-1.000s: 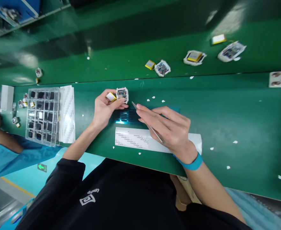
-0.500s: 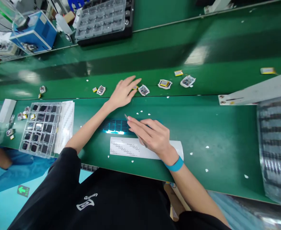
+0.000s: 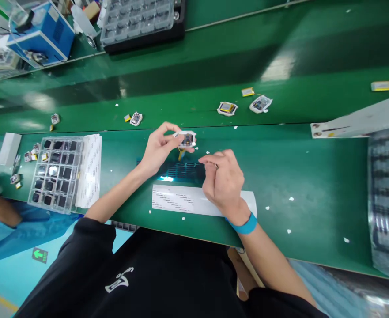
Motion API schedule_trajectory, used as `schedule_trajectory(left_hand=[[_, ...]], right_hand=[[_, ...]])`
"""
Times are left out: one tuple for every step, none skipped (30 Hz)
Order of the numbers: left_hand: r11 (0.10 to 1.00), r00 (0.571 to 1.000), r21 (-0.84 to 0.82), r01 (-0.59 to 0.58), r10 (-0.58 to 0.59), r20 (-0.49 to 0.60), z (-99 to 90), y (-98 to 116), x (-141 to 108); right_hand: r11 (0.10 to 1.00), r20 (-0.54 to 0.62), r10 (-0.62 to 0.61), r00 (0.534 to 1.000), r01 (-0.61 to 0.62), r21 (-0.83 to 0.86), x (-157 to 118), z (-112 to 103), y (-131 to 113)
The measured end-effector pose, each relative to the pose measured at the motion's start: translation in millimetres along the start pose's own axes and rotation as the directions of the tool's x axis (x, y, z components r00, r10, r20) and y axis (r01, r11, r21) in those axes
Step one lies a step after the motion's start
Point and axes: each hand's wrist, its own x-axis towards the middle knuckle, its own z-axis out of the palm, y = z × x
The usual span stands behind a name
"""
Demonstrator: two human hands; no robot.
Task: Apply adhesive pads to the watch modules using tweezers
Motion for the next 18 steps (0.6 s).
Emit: schedule_trajectory(left_hand=[[0.999,0.999,-0.028,0.041,-0.041,0.0,4.2,3.7,-15.5],[0.997,0.998,-0.051,0.065,-0.065,0.0,7.9,6.4,-28.9],[0.994,0.996,-0.071,0.083,-0.084,-0.006,11.2,8.1,-40.1],[0.992,0.996,-0.089,0.09,-0.092,-0.014,13.8,8.7,-48.9],[0.991,0.995,-0.103,0.087,-0.091,-0.031,15.8,8.5,-55.6],[0.991,0.995,-0.11,0.08,-0.086,-0.054,17.2,7.8,-60.4],[0.992,0.994,-0.108,0.069,-0.078,-0.08,18.0,6.8,-63.6],[0.993,0.992,-0.098,0.06,-0.07,-0.103,18.2,5.8,-65.8],[0.995,0.991,-0.082,0.057,-0.066,-0.118,18.1,5.1,-67.3],[0.996,0.99,-0.066,0.061,-0.069,-0.125,17.7,4.7,-68.3],[0.997,0.989,-0.05,0.067,-0.073,-0.129,17.2,4.5,-69.1],[0.997,0.988,-0.035,0.071,-0.075,-0.131,16.6,4.5,-69.9],[0.997,0.988,-0.024,0.072,-0.075,-0.136,15.9,4.5,-70.6],[0.997,0.987,-0.015,0.071,-0.073,-0.141,15.4,4.3,-71.3],[0.998,0.987,-0.008,0.065,-0.065,-0.147,14.9,3.6,-72.0],[0.998,0.987,0.0,0.055,-0.054,-0.151,14.4,2.5,-72.7],[0.999,0.988,0.012,0.04,-0.037,-0.151,14.0,0.7,-73.2],[0.999,0.988,0.031,0.015,-0.01,-0.151,13.7,-1.5,-73.7]], right_hand=[[1.0,0.011,0.015,1.0,-0.015,-0.007,-1.2,0.3,-0.4],[1.0,0.023,0.029,0.999,-0.029,-0.012,-2.4,0.6,-1.3],[0.999,0.035,0.043,0.998,-0.042,-0.015,-3.5,1.1,-2.6],[0.998,0.042,0.053,0.998,-0.052,-0.017,-4.3,1.6,-4.2],[0.998,0.048,0.057,0.997,-0.056,-0.015,-4.8,2.1,-6.0],[0.999,0.052,0.053,0.997,-0.053,-0.007,-4.7,2.6,-7.7],[0.999,0.058,0.046,0.997,-0.047,0.004,-4.2,2.9,-9.2],[0.999,0.064,0.037,0.997,-0.038,0.017,-3.3,3.1,-10.5],[0.999,0.073,0.027,0.997,-0.029,0.028,-2.3,3.0,-11.5],[0.999,0.085,0.02,0.996,-0.023,0.035,-1.4,2.8,-12.2],[0.999,0.099,0.014,0.995,-0.018,0.034,-0.7,2.4,-12.7],[1.0,0.115,0.011,0.993,-0.014,0.023,-0.3,2.0,-13.1],[1.0,0.132,0.005,0.991,-0.007,0.008,-0.3,1.8,-13.4],[1.0,0.149,-0.003,0.989,0.004,-0.008,-0.7,1.6,-13.7],[1.0,0.164,-0.016,0.986,0.02,-0.022,-1.5,1.7,-14.0],[0.999,0.174,-0.029,0.984,0.035,-0.032,-2.5,2.0,-14.4],[0.998,0.178,-0.039,0.983,0.047,-0.038,-3.6,2.4,-15.0],[0.998,0.182,-0.038,0.983,0.048,-0.046,-4.7,3.0,-15.5]])
